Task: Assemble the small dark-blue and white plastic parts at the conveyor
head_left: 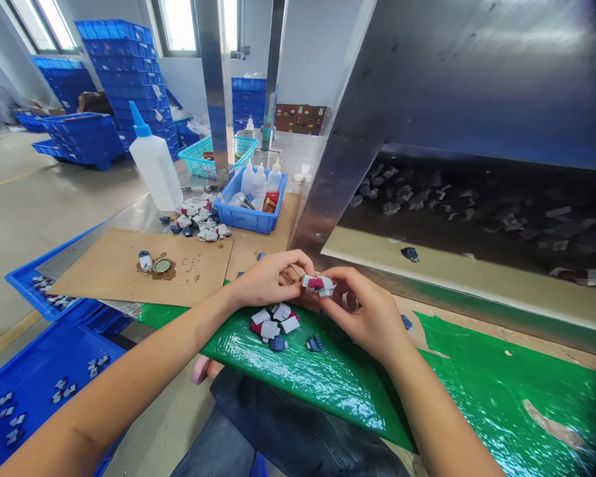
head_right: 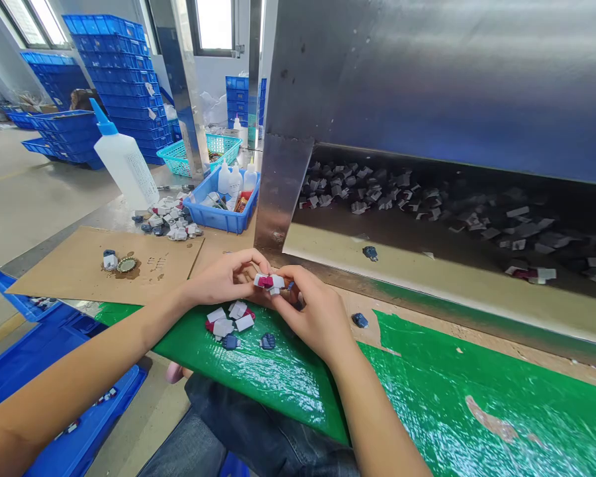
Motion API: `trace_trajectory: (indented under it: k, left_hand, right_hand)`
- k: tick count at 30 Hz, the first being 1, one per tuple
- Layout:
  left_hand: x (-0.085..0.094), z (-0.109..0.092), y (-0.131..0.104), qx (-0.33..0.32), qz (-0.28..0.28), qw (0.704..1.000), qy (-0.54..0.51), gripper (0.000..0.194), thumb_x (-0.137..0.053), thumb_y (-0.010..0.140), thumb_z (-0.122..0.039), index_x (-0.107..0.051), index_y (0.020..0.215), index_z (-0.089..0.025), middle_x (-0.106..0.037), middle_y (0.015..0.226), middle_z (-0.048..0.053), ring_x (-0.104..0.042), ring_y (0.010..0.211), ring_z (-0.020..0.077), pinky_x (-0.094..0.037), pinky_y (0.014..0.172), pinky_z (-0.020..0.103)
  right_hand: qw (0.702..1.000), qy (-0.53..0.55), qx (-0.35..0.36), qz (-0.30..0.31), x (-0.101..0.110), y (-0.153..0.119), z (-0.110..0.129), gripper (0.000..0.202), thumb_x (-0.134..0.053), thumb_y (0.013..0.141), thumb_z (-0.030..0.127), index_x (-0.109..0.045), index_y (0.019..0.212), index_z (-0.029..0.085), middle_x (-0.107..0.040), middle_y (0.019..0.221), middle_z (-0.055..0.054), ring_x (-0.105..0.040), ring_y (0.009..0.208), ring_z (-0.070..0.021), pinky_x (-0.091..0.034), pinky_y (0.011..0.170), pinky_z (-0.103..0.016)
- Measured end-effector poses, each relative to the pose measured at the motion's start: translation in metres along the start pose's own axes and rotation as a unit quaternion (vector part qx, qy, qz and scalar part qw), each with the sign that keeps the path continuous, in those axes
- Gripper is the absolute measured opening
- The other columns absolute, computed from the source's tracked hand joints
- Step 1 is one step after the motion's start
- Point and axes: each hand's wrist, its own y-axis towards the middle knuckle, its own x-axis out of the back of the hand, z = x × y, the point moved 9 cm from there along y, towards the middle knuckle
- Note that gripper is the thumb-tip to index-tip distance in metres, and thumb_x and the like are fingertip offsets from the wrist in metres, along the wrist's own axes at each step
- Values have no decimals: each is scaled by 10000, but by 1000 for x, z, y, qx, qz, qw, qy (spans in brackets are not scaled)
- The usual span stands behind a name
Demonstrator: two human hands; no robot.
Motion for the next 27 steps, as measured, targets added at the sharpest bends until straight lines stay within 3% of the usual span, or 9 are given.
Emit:
trace_trajectory:
  k: [6,11,17,27]
  left_hand:
    - [7,-7,0,-20,-37,999,10,177,-558,748,-148,-566,924,-144,-605,944,45,-583,824,128,-468,672,206]
    - [4,-9,-1,-40,-18,999,-25,396,-664,708,-179,-532,1080,-156,-593,1105,75,-577,990,175,-472,842,265]
    - [-2,6,0,20,-2,989,-149,487,-728,672,-238,-510,1097,-148,-578,1160,117,-582,1036,220,-510,827,296]
    - [7,-7,-1,-16,-18,999,-40,456,-752,654,-286,-571,1051,-156,-605,1086,78,-574,1021,199,-459,910,304]
  right_hand:
    - [999,-1,38,-30,5,-1,4,180,-550,760,103,-539,907,206,-561,699,22,-479,528,-93,-383,499,-197]
    - [997,-27,37,-59,11,-2,5,204,-545,719,58,-537,869,196,-548,678,26,-458,509,-88,-373,485,-194]
    - [996,-43,36,-65,11,-1,5,222,-530,683,33,-531,836,194,-534,649,38,-438,477,-79,-360,465,-188]
    - [996,-55,35,-67,12,-2,4,210,-529,671,48,-528,819,197,-525,612,43,-424,454,-82,-352,443,-189]
